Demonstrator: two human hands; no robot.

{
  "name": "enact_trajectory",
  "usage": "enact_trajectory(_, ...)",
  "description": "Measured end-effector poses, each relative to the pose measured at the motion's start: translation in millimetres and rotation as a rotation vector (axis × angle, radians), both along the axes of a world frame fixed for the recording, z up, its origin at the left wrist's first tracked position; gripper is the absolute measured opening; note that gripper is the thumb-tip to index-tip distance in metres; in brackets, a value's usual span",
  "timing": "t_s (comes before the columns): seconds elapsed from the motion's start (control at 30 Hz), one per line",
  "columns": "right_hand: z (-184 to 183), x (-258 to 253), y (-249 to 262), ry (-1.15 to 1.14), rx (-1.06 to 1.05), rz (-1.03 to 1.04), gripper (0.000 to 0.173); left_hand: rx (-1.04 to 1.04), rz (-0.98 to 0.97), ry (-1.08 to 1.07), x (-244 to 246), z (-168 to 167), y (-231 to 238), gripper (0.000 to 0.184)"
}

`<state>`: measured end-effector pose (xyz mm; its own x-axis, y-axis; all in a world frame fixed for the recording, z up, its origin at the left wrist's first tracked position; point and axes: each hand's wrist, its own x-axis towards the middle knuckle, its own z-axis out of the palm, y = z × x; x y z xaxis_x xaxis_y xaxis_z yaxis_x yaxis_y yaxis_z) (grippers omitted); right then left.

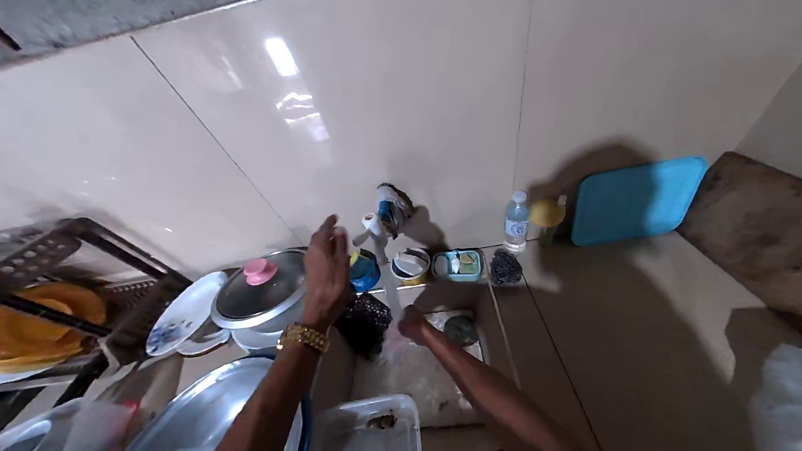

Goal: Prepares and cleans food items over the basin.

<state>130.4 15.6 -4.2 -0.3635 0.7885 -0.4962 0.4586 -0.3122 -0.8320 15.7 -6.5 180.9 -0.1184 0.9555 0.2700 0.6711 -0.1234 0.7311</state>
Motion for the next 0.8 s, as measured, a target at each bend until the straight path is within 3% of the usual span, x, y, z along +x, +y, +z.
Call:
enact_trajectory(0.1,-17,-11,-1,0.142,-0.025,-0.110,0.044,-0.018,-0.128,0.248,17,23,12,0.044)
enact_trajectory(0.2,-20,-16,-4,0.203,-0.059,-0.136,0.042,-0.027,-0.138,0.345,21,30,25,0.036)
enact_trajectory(0.47,-13,-16,3,0.372,-0.154,-0.227,0.032,0.026,-0.177,0.343,4,23,40,0.034)
enact_trajectory(0.63,20,-7,2,0.471,-0.171,-0.292,0.031,0.019,-0.178,0.324,3,22,40,0.033)
enact_trajectory(0.8,11,-13,22,0.550,-0.211,-0.337,0.030,-0.051,-0.169,0.292,7,22,36,0.044)
